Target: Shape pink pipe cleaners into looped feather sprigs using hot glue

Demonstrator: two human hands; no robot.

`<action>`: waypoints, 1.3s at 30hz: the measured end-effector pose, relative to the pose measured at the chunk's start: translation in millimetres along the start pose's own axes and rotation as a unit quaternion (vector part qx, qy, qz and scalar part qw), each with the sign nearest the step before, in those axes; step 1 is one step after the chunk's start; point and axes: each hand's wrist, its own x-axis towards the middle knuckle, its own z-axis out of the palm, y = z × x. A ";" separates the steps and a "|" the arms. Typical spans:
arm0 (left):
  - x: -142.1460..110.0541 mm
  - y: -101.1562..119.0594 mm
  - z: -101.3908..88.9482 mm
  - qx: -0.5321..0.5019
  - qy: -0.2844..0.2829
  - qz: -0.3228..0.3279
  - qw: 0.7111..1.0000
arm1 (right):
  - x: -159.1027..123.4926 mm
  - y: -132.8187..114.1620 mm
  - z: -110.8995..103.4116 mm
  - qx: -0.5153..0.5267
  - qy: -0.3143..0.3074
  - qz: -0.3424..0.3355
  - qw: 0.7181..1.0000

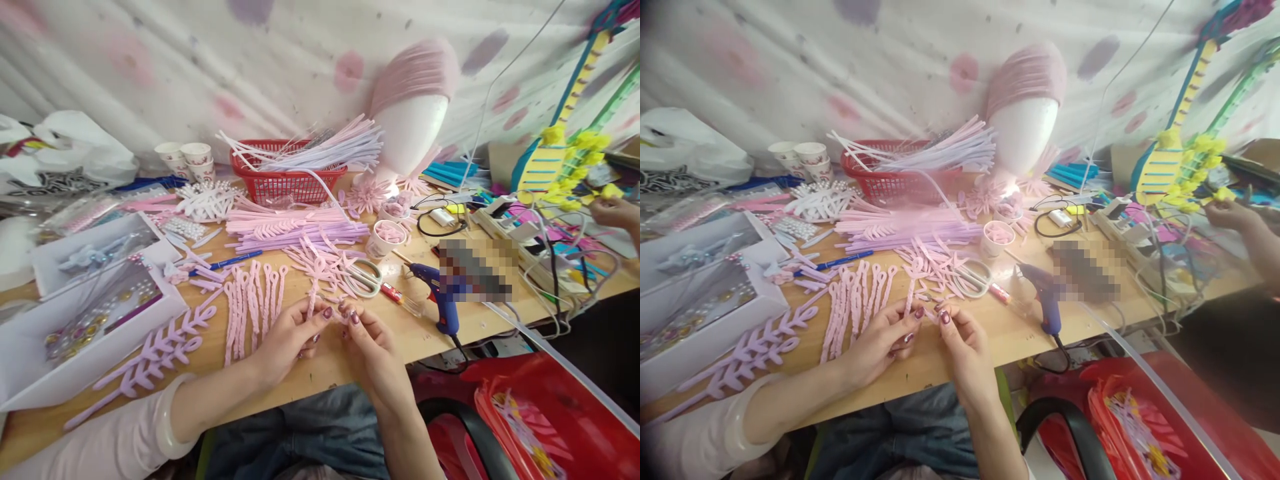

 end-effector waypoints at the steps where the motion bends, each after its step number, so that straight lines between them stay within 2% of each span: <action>1: 0.3 -0.8 0.0 0.009 0.003 0.007 1.000 | 0.1 1.7 2.7 0.018 -0.004 0.012 1.000; 4: 1.0 -3.3 -0.8 0.034 0.017 0.025 0.999 | -0.4 3.4 5.1 0.017 -0.007 0.015 1.000; 9: 0.3 -2.7 -0.6 0.034 0.010 0.019 0.999 | 0.2 1.4 -0.9 -0.054 0.012 -0.033 0.998; 15: -1.2 -0.6 1.1 0.028 0.020 0.013 0.999 | 2.0 5.2 -6.8 -0.086 0.061 -0.082 0.991; 19: -1.3 -1.8 0.7 0.022 0.024 0.008 0.999 | 1.7 8.6 -8.2 -0.094 0.069 -0.114 0.987; 28: 0.9 -0.5 -1.9 0.009 0.026 -0.004 1.000 | 5.1 -3.7 -13.4 -0.161 0.054 -0.135 0.976; 35: 0.6 -2.3 -1.3 0.021 0.033 0.001 0.999 | 6.1 -13.8 -19.7 -0.207 0.086 -0.137 0.965; 39: -0.1 -1.3 -0.1 0.034 0.032 0.006 0.999 | 6.1 -14.0 -20.5 -0.222 0.058 -0.146 0.962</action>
